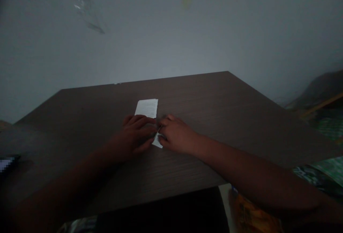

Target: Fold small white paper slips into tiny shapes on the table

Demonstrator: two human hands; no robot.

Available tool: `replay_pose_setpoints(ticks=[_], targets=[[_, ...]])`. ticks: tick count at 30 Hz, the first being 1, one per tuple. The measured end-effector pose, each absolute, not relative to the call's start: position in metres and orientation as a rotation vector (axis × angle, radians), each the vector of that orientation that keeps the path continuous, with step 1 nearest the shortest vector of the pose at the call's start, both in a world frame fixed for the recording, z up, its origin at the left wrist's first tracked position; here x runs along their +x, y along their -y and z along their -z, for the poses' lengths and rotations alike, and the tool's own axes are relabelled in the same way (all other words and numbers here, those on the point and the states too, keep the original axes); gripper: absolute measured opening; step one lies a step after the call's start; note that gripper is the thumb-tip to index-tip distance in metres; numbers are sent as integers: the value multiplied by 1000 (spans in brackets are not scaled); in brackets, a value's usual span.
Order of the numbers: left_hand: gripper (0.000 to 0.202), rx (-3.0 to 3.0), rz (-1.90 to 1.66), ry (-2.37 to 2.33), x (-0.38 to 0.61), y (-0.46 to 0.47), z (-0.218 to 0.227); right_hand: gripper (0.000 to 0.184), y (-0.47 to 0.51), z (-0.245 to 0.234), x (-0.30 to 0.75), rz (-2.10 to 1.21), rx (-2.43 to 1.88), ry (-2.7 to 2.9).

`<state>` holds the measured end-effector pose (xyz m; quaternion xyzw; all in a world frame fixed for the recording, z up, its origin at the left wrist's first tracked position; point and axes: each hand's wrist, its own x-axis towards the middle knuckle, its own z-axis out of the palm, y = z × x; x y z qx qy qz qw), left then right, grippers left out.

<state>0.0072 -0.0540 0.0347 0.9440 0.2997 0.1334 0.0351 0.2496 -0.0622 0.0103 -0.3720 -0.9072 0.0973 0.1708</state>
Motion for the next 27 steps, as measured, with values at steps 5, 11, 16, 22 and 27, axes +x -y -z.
replay_pose_setpoints(ticks=[5,11,16,22,27], targets=[[52,2852,-450,-968,12,56,-32,13,60,-9,250,-254,-1086,2601],[37,2766,-430,-1201,8,47,-24,16,59,-10,250,-324,-1021,2590],[31,2698,-511,-1375,9,46,-22,17,53,-1,253,-507,-990,2435],[26,2702,-364,-1336,15,45,-15,24,46,5,259,-542,-1108,2301],[50,2707,-266,-1152,10,35,-9,39,43,2,267,-373,-1151,2408]])
